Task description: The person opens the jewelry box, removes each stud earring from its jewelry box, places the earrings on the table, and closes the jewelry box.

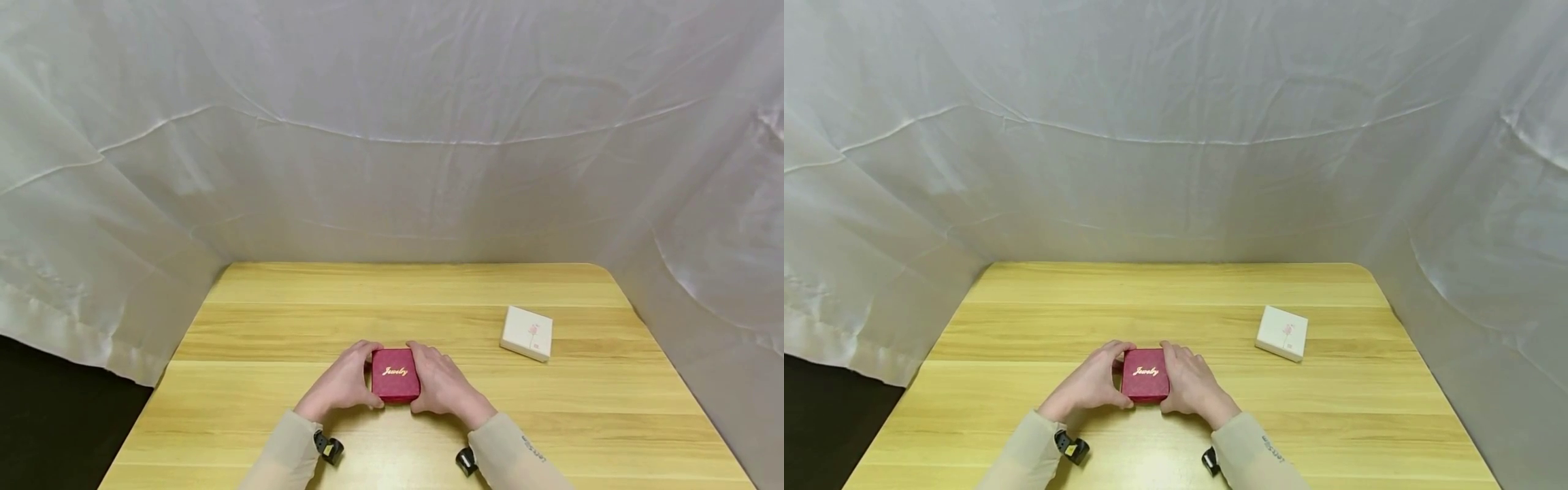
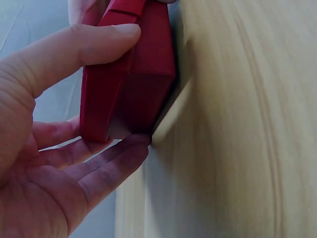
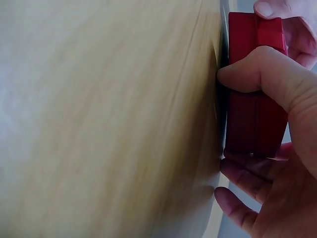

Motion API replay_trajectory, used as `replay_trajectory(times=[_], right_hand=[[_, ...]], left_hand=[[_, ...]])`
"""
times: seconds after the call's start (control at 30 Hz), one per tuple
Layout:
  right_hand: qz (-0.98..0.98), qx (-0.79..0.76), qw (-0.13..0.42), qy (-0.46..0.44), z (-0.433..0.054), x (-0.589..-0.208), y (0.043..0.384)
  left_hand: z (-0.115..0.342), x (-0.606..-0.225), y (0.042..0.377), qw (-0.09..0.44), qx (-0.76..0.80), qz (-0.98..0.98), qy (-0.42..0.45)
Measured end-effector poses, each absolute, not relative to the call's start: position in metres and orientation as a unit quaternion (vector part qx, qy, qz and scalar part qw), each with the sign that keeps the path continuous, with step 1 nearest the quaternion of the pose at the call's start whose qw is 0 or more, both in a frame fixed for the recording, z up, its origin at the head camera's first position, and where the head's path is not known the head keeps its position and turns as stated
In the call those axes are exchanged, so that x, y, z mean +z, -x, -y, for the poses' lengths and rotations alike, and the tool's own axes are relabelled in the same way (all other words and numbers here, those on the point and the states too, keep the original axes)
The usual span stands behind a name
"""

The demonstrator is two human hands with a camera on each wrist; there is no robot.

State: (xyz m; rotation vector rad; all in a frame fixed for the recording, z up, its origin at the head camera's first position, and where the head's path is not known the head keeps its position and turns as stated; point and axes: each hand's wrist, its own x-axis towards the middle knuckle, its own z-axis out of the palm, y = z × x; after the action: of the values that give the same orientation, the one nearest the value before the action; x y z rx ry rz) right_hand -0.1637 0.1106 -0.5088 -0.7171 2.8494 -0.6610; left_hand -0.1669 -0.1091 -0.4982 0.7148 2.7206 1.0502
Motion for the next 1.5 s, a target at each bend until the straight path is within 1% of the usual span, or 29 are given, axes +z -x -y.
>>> replay_trajectory(times=[0.13, 0.57, 0.97, 1.23, 1.5], right_hand=[[-0.944, -0.215, 0.065, 0.242, -0.1098, -0.5083, 0.1633], [-0.945, -0.198, 0.054, 0.256, -0.1099, -0.5087, 0.1632], [-0.946, -0.188, 0.048, 0.259, -0.1085, -0.5058, 0.1631], [-0.945, -0.188, 0.049, 0.264, -0.1083, -0.5051, 0.1629], [-0.942, -0.196, 0.047, 0.269, -0.1106, -0.5069, 0.1623]], left_hand=[[0.11, -0.4976, 0.1682, 0.069, 0.347, -0.903, -0.246], [0.1092, -0.4904, 0.173, 0.099, 0.326, -0.906, -0.25], [0.1098, -0.4923, 0.1726, 0.084, 0.333, -0.906, -0.247], [0.1104, -0.4915, 0.1724, 0.085, 0.323, -0.91, -0.245], [0.1113, -0.4927, 0.1715, 0.095, 0.322, -0.904, -0.266]])
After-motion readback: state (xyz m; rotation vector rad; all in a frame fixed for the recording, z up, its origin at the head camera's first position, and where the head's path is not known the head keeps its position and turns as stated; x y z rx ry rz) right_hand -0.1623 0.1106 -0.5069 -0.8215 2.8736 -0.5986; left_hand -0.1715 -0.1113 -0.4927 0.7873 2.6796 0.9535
